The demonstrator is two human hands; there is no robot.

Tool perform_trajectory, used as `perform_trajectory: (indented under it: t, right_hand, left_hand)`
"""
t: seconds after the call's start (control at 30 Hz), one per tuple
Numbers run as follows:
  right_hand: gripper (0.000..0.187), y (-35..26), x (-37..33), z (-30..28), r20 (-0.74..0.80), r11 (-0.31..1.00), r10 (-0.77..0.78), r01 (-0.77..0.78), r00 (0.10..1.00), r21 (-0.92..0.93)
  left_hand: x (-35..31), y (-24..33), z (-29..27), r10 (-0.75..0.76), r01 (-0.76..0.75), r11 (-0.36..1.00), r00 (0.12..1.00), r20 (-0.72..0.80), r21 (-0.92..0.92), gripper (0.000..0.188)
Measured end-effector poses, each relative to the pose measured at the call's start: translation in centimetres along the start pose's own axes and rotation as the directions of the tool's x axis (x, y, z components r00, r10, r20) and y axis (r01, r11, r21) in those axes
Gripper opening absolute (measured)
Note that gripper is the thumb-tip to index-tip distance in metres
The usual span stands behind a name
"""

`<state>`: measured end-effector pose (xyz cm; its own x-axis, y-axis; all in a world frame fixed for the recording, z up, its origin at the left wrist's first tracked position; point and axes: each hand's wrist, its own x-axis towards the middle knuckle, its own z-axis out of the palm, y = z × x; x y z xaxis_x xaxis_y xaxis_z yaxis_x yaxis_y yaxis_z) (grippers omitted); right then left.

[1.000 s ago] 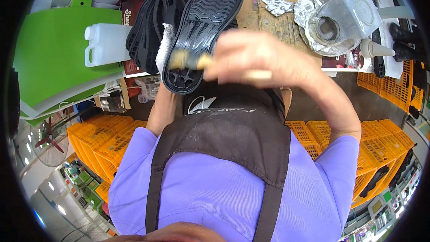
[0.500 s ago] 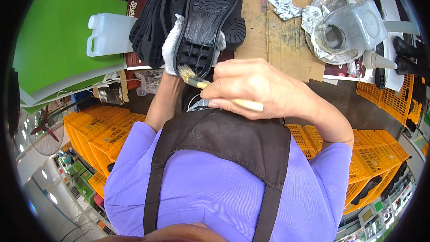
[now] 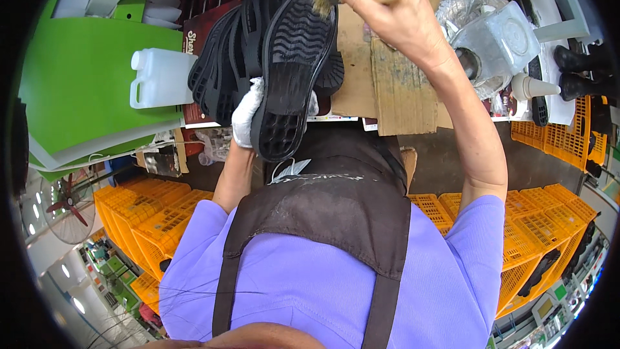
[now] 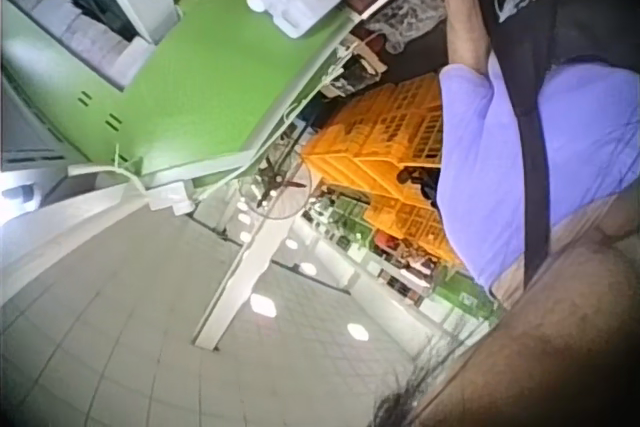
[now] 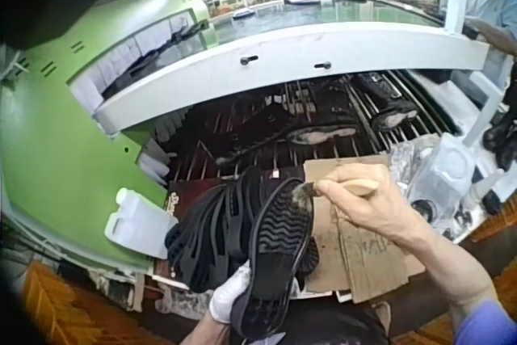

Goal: The person applies a dark adhesive to the bottom of black shoe soles using a brush. They repeatedly dip the brush into a container and spread the substance across the textured surface of the soles, handling them one at a time.

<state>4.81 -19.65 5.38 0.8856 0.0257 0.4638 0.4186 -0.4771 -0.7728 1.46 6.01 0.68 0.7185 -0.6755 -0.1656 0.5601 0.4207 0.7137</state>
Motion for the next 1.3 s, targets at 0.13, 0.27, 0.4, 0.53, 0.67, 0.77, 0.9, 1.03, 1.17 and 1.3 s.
perform_trajectory:
  t: [0.13, 0.27, 0.4, 0.53, 0.67, 0.77, 0.9, 1.03, 1.17, 1.3]
  right_hand:
    - [0.025, -1.1, -1.7, 0.1, 0.362, 0.899, -0.338, 0.412, 0.869, -0.149]
    - [0.03, -4.2, -3.7, 0.5, 0.602, 0.882, -0.446, 0.438, 0.662, 0.171]
    - [0.027, -2.1, -2.6, 0.0, 0.487, 0.89, -0.425, 0.449, 0.763, 0.072]
    - [0.016, -1.5, -1.6, -1.3, 0.315, 0.971, -0.138, 0.191, 0.939, -0.141]
    - [0.013, -1.8, -2.7, -0.3, 0.148, 0.995, 0.046, -0.033, 0.988, -0.094]
    - [0.01, -3.4, -3.4, 0.6, 0.22, 0.985, 0.05, -0.085, 0.974, 0.153]
    - [0.01, -5.7, -2.8, -0.4, 0.315, 0.94, -0.148, 0.033, 0.937, 0.34]
    - [0.012, -4.1, -4.3, -2.6, 0.017, 0.788, 0.225, -0.192, 0.974, 0.586]
    - [0.017, -3.2, -5.8, -4.9, -0.248, 0.613, 0.333, -0.009, 0.91, 0.79]
    - [0.02, -1.8, -7.8, -6.2, -0.318, 0.632, 0.44, -0.038, 0.84, 0.774]
  left_hand:
    - [0.2, -0.2, -2.7, -0.138, 0.225, 0.819, 0.97, 0.2, -0.527, 0.053]
    - [0.6, 1.5, -0.7, -0.186, 0.066, 0.839, 0.968, -0.171, -0.54, 0.061]
    - [0.3, 0.8, -2.4, -0.255, 0.284, 0.762, 0.958, 0.134, -0.581, 0.06]
    - [-0.1, 1.0, -2.2, -0.188, 0.26, 0.83, 0.964, 0.19, -0.494, 0.051]
    - [0.6, 0.7, -1.8, -0.103, 0.172, 0.942, 0.965, 0.241, -0.287, 0.045]
    - [1.1, 0.8, -1.2, -0.157, 0.179, 0.961, 0.981, 0.117, -0.21, 0.048]
    - [1.7, 1.7, 0.2, -0.169, 0.164, 0.936, 0.986, 0.013, -0.313, 0.047]
    - [1.3, 3.0, 2.4, -0.064, 0.06, 0.987, 0.998, -0.019, -0.146, 0.059]
    - [0.4, 8.0, 6.1, 0.081, -0.063, 0.991, 0.986, 0.143, -0.122, 0.06]
    - [5.8, 18.0, 7.9, 0.334, -0.372, 0.926, 0.883, 0.33, 0.058, 0.058]
